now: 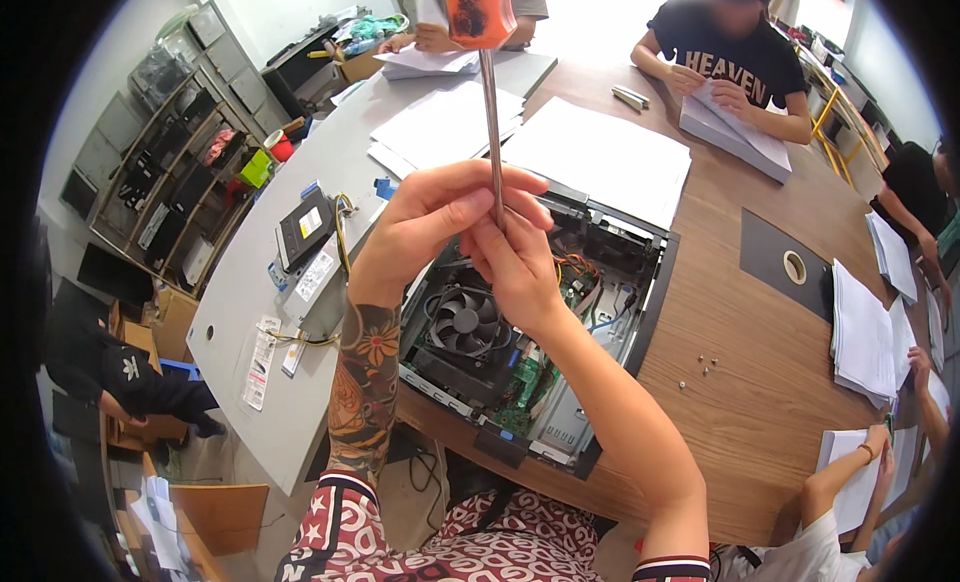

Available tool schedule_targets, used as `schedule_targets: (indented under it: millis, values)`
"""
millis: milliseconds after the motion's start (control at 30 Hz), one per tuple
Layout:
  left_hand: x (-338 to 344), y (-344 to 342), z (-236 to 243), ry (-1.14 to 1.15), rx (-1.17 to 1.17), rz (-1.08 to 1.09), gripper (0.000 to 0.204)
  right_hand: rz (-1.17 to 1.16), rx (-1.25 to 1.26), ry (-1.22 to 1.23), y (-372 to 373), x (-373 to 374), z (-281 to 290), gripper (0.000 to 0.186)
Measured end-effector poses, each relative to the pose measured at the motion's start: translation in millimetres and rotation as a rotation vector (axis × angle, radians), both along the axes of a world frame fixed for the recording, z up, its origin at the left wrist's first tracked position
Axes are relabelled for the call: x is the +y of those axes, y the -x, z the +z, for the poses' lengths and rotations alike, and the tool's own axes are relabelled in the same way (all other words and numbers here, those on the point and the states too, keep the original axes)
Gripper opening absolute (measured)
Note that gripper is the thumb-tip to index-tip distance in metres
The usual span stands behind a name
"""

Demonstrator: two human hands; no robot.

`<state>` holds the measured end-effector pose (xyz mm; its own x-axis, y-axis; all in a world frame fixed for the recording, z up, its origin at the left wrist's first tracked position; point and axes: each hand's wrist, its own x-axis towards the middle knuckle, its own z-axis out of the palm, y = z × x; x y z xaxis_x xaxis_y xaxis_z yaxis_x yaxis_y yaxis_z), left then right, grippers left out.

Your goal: The person uses a screwdriver to tighten or loosen screws on the internal components of a computer case, specifically around the cooling fan area, and handles internal plastic shrouds and connectors.

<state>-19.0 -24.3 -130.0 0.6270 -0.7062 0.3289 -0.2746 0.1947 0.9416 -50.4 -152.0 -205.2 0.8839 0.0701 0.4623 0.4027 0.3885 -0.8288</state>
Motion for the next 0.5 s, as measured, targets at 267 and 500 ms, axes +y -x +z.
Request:
schedule_targets:
  millis: [267, 500]
  values:
    - [7.9, -7.6, -12.0, 0.116, -0.030, 0.203, 0.010, 0.019, -0.007, 0.197, -5.3, -16.0, 15.0, 0.021]
    - [-6.6, -11.6, -25.9, 0.189, -0.157, 0.249, 0.019, -0.107, -0.069, 0.391, -6.8, -33.4, 24.3, 0.029]
